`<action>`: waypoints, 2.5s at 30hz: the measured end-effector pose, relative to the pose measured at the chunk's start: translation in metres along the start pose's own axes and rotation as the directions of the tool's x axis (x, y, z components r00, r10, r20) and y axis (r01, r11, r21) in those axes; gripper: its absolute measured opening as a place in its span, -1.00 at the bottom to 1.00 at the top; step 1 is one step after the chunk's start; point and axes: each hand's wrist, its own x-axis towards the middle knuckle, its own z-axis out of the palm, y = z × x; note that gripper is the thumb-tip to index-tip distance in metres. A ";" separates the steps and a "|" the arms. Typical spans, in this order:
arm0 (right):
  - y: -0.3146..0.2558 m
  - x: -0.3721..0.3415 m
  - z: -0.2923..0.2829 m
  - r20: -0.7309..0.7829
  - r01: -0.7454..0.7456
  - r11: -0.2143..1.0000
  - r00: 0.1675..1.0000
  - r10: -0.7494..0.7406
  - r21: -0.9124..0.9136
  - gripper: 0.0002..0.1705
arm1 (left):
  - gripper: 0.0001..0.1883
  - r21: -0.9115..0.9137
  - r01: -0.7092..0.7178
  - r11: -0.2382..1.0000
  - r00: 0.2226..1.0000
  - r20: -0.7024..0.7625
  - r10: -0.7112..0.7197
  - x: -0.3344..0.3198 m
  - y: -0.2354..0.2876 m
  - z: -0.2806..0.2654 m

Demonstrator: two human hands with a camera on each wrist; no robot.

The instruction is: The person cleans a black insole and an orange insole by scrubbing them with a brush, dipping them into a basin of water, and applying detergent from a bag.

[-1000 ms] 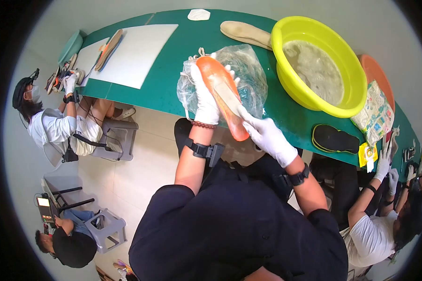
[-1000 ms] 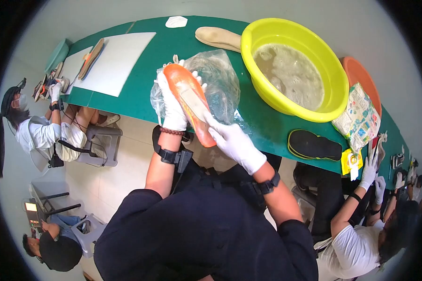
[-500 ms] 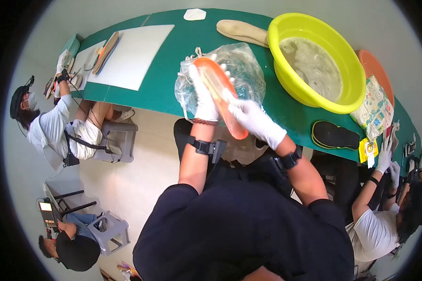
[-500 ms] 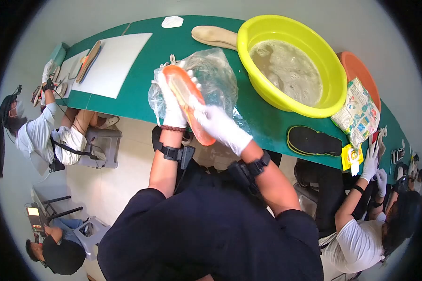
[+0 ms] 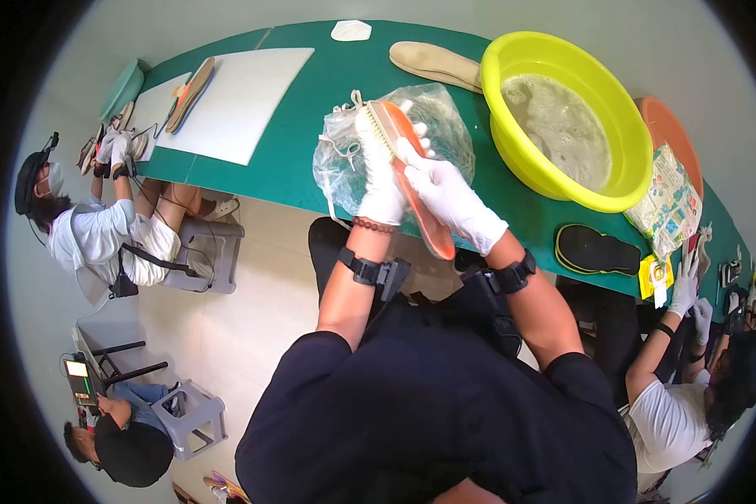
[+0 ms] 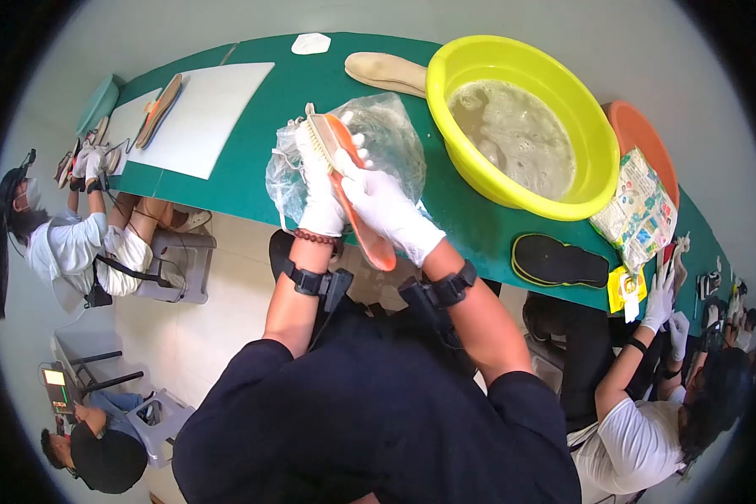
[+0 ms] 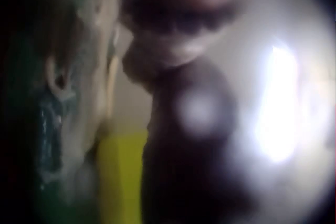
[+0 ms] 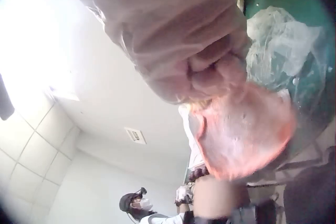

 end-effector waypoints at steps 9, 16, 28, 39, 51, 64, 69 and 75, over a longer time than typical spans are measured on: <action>-0.012 -0.017 0.009 -0.065 0.053 0.704 0.988 -0.140 -0.709 -0.60 | -0.26 -0.025 -0.054 0.998 0.990 -0.131 0.050 0.012 0.002 -0.026; -0.012 -0.015 0.003 0.006 0.121 0.593 0.981 -0.193 -0.796 -0.44 | -0.25 0.076 -0.070 0.995 0.975 -0.204 0.084 0.000 -0.008 -0.015; -0.022 -0.027 0.012 0.056 0.121 0.535 0.989 -0.136 -0.836 -0.34 | -0.21 -0.005 -0.132 0.991 0.965 -0.229 0.127 -0.005 0.015 -0.019; 0.002 -0.040 0.020 -0.027 0.079 0.646 0.988 -0.153 -0.760 -0.73 | -0.13 0.061 -0.047 0.997 0.991 -0.124 0.054 0.005 0.000 -0.039; 0.012 -0.046 0.004 -0.068 0.014 0.913 0.997 -0.046 -0.407 -0.41 | -0.08 0.214 0.101 0.972 0.995 -0.022 -0.099 0.003 -0.010 -0.028; 0.005 -0.018 -0.001 -0.056 0.057 0.991 0.996 -0.064 -0.121 -0.50 | -0.19 0.150 0.032 0.988 0.999 0.000 -0.033 0.005 -0.005 -0.012; 0.008 -0.015 0.004 -0.073 0.079 0.931 0.991 -0.112 -0.356 -0.48 | -0.25 0.113 0.034 0.993 0.999 -0.034 -0.030 0.004 -0.009 -0.011; 0.001 -0.002 0.007 -0.163 -0.060 0.700 0.983 -0.082 -0.712 -0.41 | -0.38 -0.059 0.190 0.980 0.982 0.021 -0.189 0.022 -0.026 -0.039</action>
